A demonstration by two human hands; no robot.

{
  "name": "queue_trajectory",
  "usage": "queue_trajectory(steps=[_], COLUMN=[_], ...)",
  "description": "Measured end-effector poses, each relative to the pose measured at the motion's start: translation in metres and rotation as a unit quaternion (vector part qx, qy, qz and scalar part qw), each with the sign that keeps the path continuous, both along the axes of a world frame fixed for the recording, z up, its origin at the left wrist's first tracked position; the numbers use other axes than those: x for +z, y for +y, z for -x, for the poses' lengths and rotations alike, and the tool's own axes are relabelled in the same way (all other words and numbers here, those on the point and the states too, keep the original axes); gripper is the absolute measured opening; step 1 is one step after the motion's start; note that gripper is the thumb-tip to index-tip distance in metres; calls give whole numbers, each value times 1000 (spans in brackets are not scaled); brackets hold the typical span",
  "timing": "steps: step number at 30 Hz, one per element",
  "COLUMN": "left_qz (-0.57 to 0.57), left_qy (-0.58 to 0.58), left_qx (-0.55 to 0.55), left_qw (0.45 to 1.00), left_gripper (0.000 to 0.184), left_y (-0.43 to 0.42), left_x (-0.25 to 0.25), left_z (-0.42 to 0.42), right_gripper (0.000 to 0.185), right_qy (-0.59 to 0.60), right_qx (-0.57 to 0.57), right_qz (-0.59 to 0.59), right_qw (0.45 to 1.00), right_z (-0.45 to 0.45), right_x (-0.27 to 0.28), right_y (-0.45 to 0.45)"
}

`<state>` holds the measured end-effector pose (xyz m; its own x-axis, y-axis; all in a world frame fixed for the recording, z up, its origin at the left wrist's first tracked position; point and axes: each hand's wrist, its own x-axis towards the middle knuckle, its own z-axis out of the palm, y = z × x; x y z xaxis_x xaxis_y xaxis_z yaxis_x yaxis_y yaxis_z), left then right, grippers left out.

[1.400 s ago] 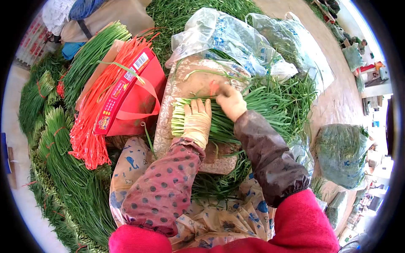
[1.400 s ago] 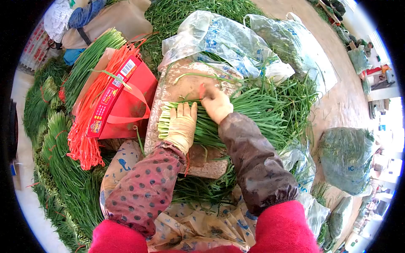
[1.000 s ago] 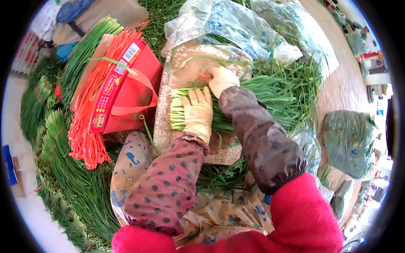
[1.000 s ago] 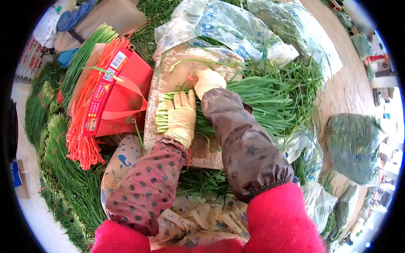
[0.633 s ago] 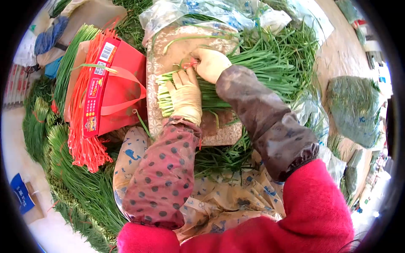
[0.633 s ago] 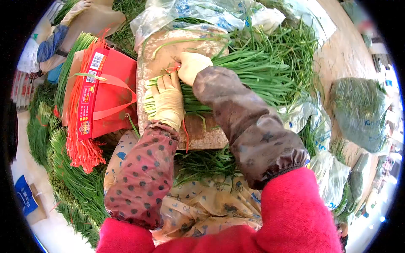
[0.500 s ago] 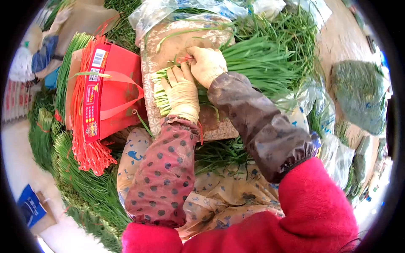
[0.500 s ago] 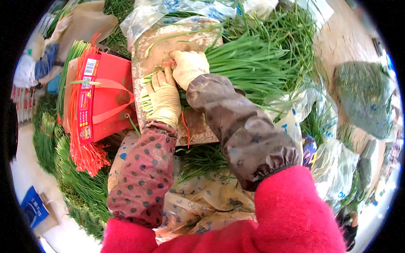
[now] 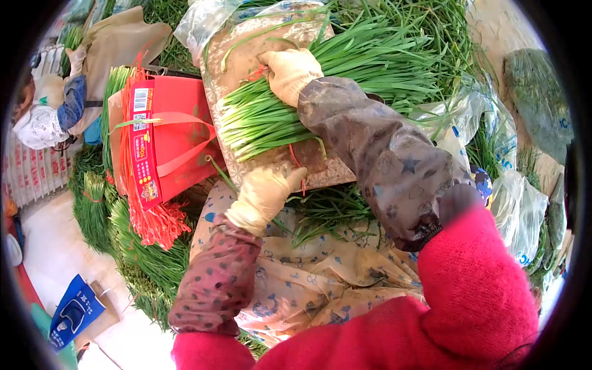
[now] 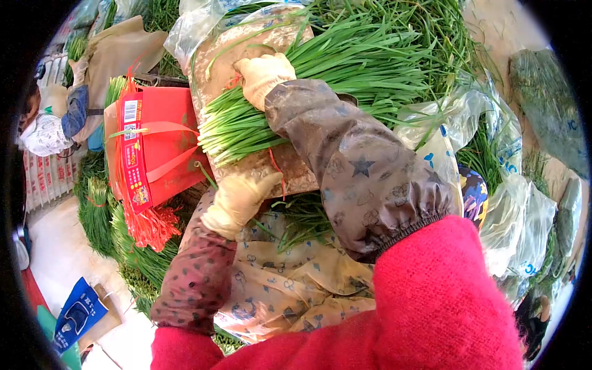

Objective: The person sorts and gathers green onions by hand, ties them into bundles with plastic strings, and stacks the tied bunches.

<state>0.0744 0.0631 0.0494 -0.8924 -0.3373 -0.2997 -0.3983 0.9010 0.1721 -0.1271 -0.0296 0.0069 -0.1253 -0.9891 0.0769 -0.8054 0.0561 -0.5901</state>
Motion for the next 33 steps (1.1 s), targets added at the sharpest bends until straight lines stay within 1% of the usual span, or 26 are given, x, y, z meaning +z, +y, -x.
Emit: queue_trajectory(steps=[1,3,5,7,8,10,11,12,13,15,16,18,19,20,21,22,23,24,25,26,27,29,30,31,32,33], left_qz=[-1,-12,-35,-5,-47,71,97,80,26,-47,-47,-148,-148,-289,-421,-485,-485,-562,-630,-616,-615,-641,-656,-656,-641,-625], left_qy=[-5,4,71,41,-52,92,53,71,100,153,154,117,117,128,134,157,158,178,194,236,238,327,355,357,365,374], left_qx=[-1,40,66,101,118,66,50,54,84,112,114,173,174,272,360,355,352,406,454,444,442,495,518,517,540,562], left_qw=[1000,999,995,994,991,991,993,993,991,981,980,967,966,909,822,784,785,698,599,607,608,487,419,418,405,392], left_gripper=[44,51,48,44,39,25,22,18,17,17,17,17,17,13,10,11,11,12,13,13,13,11,12,12,13,14], left_y=[5,7,1,0,0,1,4,4,3,-1,-2,-4,-6,-9,-12,-15,-16,-17,-18,-19,-23,-30,-34,-37,-41,-46], left_x=[-17,-44,-57,-59,-60,-69,-73,-74,-76,-75,-73,-61,-52,-41,-36,-36,-32,-22,-14,-11,-5,8,5,4,3,2], left_z=[-7,-11,-6,3,7,5,4,4,4,5,7,13,16,17,17,14,14,17,18,19,23,29,32,36,41,46], right_gripper=[27,27,27,27,27,25,26,26,26,26,26,26,26,25,25,25,26,26,26,26,26,26,25,25,25,25], right_qy=[-5,2,3,2,-4,-8,-21,-16,-11,-10,-15,-22,-22,-27,-30,-29,-34,-39,-37,-38,-40,-40,-46,-52,-54,-53], right_qx=[-1,9,8,11,22,27,19,20,20,23,22,23,24,23,21,19,18,16,15,14,13,7,9,11,6,7], right_qz=[-1,-18,-24,-24,-33,-44,-38,-38,-38,-45,-45,-44,-45,-40,-35,-33,-38,-42,-39,-46,-53,-34,-56,-80,-49,-47], right_qw=[1000,1000,1000,1000,999,999,999,999,999,999,999,999,998,999,999,999,999,998,998,998,998,999,997,995,997,997], right_z=[-2,-4,-2,-1,0,1,0,0,-1,-1,0,0,0,1,1,2,3,3,3,3,3,3,4,4,2,2], right_x=[-3,-9,-7,-3,-2,-1,0,0,0,-1,-1,0,-1,-2,-2,-3,-3,-2,-1,0,0,-2,2,5,-3,-4], right_y=[0,-4,-4,-6,-6,-5,-4,-4,-5,-6,-5,-5,-4,-4,-5,-5,-6,-7,-7,-7,-7,-8,-7,-7,-6,-6])
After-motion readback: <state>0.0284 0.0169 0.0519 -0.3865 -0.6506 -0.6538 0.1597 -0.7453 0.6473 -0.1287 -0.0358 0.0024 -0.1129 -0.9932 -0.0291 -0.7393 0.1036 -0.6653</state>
